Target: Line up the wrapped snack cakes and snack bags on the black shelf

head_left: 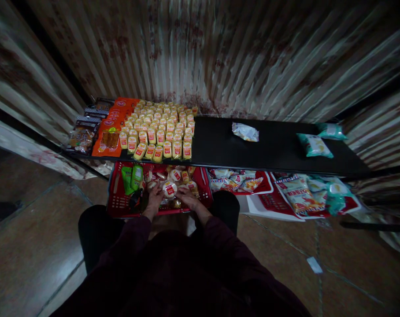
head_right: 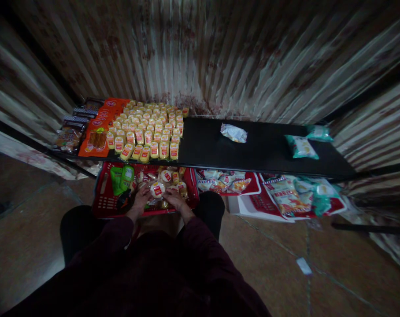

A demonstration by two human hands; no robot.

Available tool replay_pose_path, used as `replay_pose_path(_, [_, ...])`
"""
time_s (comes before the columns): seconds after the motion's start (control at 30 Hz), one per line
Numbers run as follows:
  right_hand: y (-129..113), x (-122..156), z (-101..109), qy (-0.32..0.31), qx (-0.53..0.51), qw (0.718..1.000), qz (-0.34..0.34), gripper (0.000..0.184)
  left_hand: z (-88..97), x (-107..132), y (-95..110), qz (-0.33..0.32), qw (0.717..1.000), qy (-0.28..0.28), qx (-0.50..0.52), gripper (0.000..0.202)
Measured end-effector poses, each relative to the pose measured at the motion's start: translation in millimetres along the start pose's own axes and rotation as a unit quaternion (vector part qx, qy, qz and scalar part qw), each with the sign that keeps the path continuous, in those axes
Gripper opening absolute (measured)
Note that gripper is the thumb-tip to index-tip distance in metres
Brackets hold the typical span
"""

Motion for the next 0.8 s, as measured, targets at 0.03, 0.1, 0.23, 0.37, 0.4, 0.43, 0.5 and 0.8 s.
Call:
replay_pose_path(0.03, [-2.7,1.3,-1.0,-0.012,-0.008,1.0,0.008,0.032,0.2,0.0,-0.2,0.004,1.0,0.0,0.003,0.057])
replay_pose_path(0.1, [-6.2,3.5,-2.4,-0.025,-0.022,0.999,0.012,0.032,0.5,0.3,0.2,0.012,1.0,0.001,0.009,0.058])
replay_pose_path(0.23, [-4.0,3.8,-2.3,-0.005,-0.019,0.999,-0.026,0.027,0.4,2.0,2.2,0.023,1.0,0.003,0.01,0.055])
replay_pose_path(0.37, [0.7,1.8,-0.6,0.025,0.003,0.999,-0.045,0.02,-2.9,4.2,3.0,0.03,0.999,-0.019,-0.003,0.057])
replay_pose_path(0.4, [1.4,1.3,-0.6,0.025,0.008,0.999,-0.041,0.019,-4.2,4.6,3.0,0.032,0.999,-0.027,-0.013,0.059])
replay_pose_path(0.43, [2.3,0.8,-1.0,0.022,0.008,0.999,-0.038,0.02,-5.5,4.8,3.0,0.031,0.999,-0.036,-0.026,0.061])
replay_pose_path(0.5, [5.3,-0.4,-2.3,0.012,-0.006,0.999,-0.039,0.021,-7.7,4.7,2.8,0.023,0.997,-0.048,-0.056,0.066])
replay_pose_path(0.8, [9.6,-4.8,-3.1,-0.016,0.009,0.999,-0.046,0.023,-7.8,4.5,8.7,-0.044,0.991,-0.024,-0.124,0.063])
Point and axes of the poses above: each hand's wrist, its own x-axis away from the middle knuckle, its own z-axis out of the back of the hand, y = z × x, the point moved 4 cm from there along -x, towards the middle knuckle, and after that the axes turned 12 degrees about -y, right-handed, at the moved point
